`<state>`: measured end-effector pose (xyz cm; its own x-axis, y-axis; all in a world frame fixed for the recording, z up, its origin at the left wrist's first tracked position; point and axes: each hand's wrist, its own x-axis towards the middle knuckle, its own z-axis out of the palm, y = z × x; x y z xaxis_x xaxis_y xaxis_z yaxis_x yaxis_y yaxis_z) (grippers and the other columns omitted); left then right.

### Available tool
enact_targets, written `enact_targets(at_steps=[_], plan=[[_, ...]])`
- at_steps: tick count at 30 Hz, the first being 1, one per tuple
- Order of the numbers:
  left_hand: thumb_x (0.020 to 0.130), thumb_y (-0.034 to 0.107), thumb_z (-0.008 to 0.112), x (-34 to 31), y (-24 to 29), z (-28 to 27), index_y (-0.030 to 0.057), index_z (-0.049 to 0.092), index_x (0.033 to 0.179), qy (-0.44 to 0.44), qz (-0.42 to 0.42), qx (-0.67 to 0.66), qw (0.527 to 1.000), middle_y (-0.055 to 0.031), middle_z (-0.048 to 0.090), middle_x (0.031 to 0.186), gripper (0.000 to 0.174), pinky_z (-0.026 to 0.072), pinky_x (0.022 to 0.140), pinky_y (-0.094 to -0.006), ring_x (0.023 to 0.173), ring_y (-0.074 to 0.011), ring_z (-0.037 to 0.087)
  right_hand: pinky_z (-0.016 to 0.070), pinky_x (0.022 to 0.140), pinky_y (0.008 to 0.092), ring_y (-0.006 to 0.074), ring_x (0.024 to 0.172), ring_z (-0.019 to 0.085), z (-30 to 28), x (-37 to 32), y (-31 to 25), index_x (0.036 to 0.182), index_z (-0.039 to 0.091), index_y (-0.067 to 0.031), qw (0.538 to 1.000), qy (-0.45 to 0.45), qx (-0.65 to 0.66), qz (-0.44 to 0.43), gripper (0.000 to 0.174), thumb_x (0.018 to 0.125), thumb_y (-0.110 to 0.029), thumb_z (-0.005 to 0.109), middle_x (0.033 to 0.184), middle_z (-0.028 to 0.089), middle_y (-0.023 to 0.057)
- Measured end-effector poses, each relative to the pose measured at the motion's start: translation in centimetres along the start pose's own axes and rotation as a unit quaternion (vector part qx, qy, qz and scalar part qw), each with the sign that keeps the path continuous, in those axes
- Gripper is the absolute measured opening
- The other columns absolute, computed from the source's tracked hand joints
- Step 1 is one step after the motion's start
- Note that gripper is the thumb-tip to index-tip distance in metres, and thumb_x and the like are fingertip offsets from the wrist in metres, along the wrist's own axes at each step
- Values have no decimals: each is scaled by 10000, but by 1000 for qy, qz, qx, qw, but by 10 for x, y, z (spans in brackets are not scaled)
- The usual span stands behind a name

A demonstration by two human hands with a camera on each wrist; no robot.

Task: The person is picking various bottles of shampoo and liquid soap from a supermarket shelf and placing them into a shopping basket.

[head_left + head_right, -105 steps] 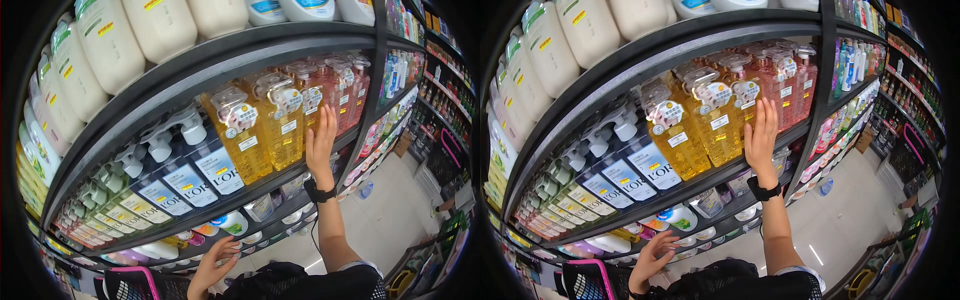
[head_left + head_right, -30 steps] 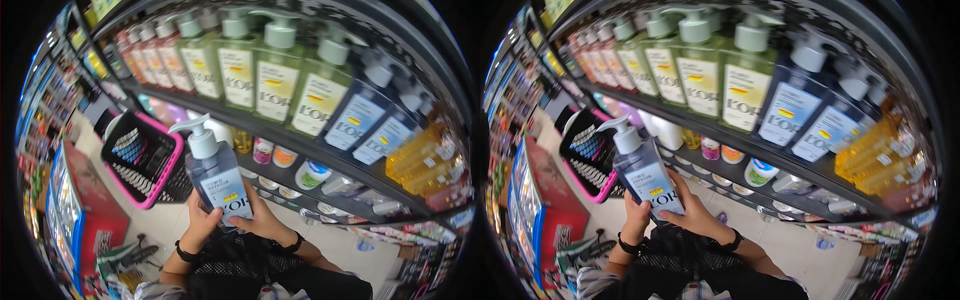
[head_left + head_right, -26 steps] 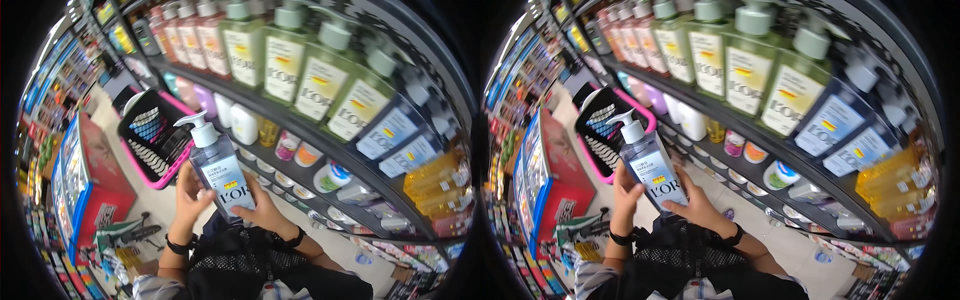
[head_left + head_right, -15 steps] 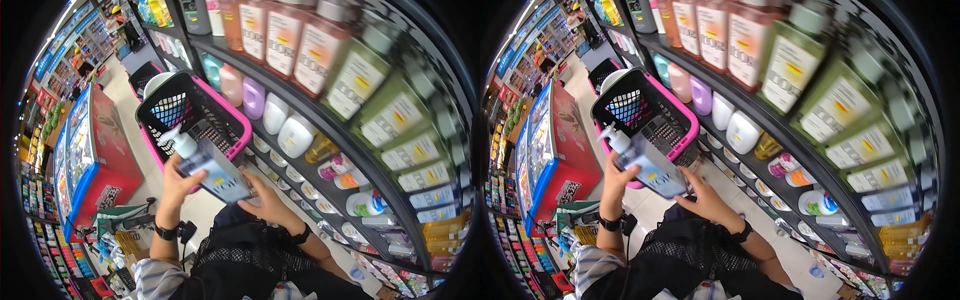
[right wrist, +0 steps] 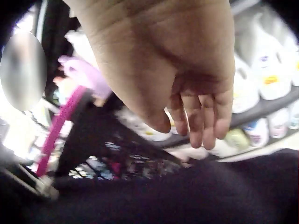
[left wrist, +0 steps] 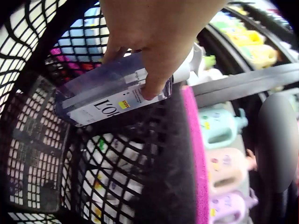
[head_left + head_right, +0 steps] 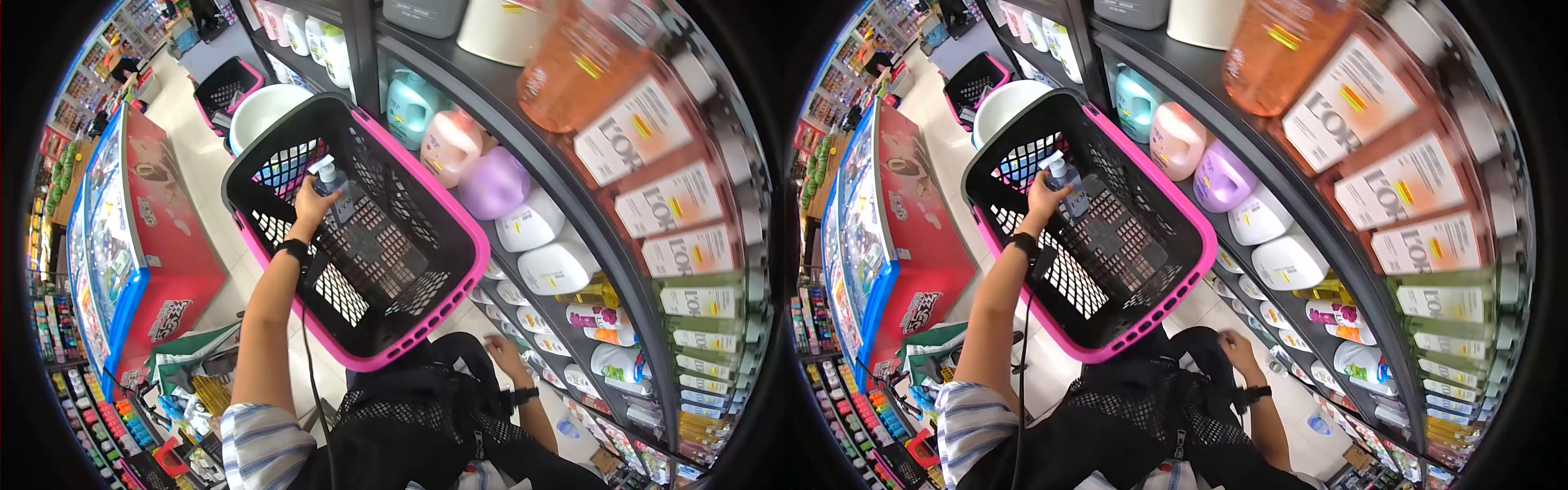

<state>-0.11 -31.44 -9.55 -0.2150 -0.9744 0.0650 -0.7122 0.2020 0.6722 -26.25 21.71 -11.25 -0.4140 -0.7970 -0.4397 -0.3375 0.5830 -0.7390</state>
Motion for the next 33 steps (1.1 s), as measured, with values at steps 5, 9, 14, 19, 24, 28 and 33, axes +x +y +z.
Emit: enact_targets(at_steps=[5, 9, 14, 19, 24, 28, 33], plan=[[615, 245, 877, 8, -44, 78, 11, 515, 1065, 14, -96, -62, 993, -200, 667, 1005, 623, 507, 842, -398, 954, -365, 647, 520, 623, 393, 266, 707, 659, 13, -156, 175, 983, 635, -56, 940, -76, -45, 329, 269, 922, -297, 531, 825, 683, 118], [625, 135, 865, 3, -72, 118, 0, 514, 1097, -22, -144, -102, 984, -183, 673, 1034, 603, 501, 863, -373, 985, -326, 655, 574, 696, 388, 286, 774, 686, 1, -246, 124, 1113, 581, -3, 883, -126, 79, 445, 282, 940, -221, 536, 935, 686, 179], [666, 82, 842, 5, -104, 156, -18, 502, 1142, -10, -173, -186, 967, -157, 668, 1080, 594, 494, 882, -348, 1004, -254, 647, 528, 794, 352, 245, 905, 650, 16, -228, 24, 1115, 615, 2, 803, 36, 215, 555, 294, 943, -225, 543, 1011, 673, 153], [678, 32, 839, -3, -130, 185, -13, 497, 1186, 33, -186, -206, 960, -107, 657, 1077, 614, 483, 896, -310, 986, -203, 629, 484, 771, 338, 169, 845, 606, 43, -236, 85, 1144, 628, 7, 848, 17, 235, 476, 298, 948, -199, 540, 981, 662, 81], [662, 111, 869, -18, -134, 184, 0, 477, 1244, 2, -215, -274, 938, -145, 634, 1121, 710, 470, 938, -341, 1025, -259, 621, 512, 707, 298, 155, 859, 629, 28, -188, 67, 1145, 628, -23, 856, 19, 261, 446, 264, 960, -164, 502, 967, 668, 59], [737, 222, 834, -31, -136, 191, -57, 417, 1331, 20, -383, -143, 912, -208, 573, 1242, 778, 472, 941, -401, 1026, -297, 623, 529, 747, 301, 172, 875, 660, 8, -154, 83, 1156, 601, 5, 906, -4, 210, 367, 269, 942, -132, 513, 995, 682, 119], [920, 374, 610, -54, -42, 142, 3, 649, 925, -312, -396, -170, 847, -91, 663, 826, 373, 502, 611, -367, 695, -200, 624, 528, 700, 293, 179, 803, 668, -19, -115, 84, 1120, 609, -3, 969, 42, 110, 215, 258, 891, -101, 541, 969, 683, 128]])
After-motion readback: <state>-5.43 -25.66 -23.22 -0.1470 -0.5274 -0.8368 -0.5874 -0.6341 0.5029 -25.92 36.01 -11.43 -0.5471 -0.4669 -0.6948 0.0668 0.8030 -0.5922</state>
